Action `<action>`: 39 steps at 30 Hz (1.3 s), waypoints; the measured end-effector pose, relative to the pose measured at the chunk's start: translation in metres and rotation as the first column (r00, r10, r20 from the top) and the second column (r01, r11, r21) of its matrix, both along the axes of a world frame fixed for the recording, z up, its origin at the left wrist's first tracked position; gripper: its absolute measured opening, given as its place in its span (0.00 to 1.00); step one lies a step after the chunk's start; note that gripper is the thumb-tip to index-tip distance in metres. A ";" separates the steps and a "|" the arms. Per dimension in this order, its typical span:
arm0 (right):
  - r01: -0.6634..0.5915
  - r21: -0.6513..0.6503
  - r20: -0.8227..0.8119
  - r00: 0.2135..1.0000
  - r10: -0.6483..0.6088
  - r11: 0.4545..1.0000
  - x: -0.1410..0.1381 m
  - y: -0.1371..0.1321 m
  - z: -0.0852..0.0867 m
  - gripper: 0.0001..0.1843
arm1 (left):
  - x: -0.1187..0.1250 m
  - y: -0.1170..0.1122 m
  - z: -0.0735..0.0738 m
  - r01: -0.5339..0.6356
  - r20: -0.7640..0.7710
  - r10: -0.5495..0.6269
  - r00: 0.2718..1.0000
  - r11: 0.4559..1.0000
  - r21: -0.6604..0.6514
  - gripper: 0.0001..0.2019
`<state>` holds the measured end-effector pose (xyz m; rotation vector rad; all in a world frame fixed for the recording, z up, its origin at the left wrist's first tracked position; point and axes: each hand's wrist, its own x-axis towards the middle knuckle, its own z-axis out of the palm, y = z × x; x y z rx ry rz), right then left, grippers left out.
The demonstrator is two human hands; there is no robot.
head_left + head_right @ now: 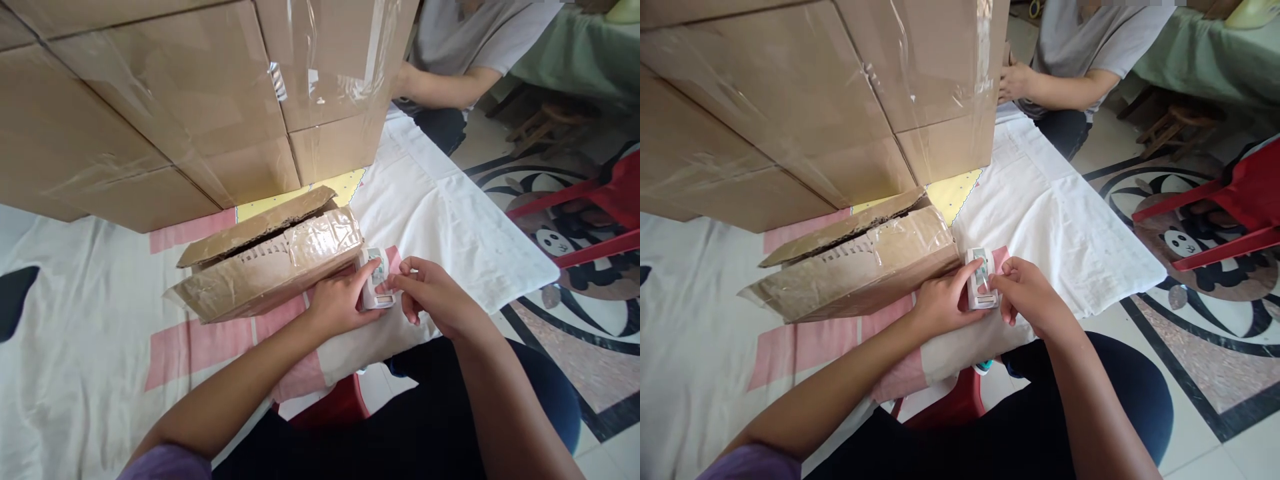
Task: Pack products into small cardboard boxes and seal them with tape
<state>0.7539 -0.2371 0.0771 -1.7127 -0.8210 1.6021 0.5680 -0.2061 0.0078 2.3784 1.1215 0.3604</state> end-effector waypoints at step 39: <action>0.113 0.414 0.064 0.986 -0.153 0.903 -0.016 -0.009 -0.038 0.21 | 0.004 -0.005 0.000 -0.020 0.055 0.025 0.998 0.996 -0.082 0.50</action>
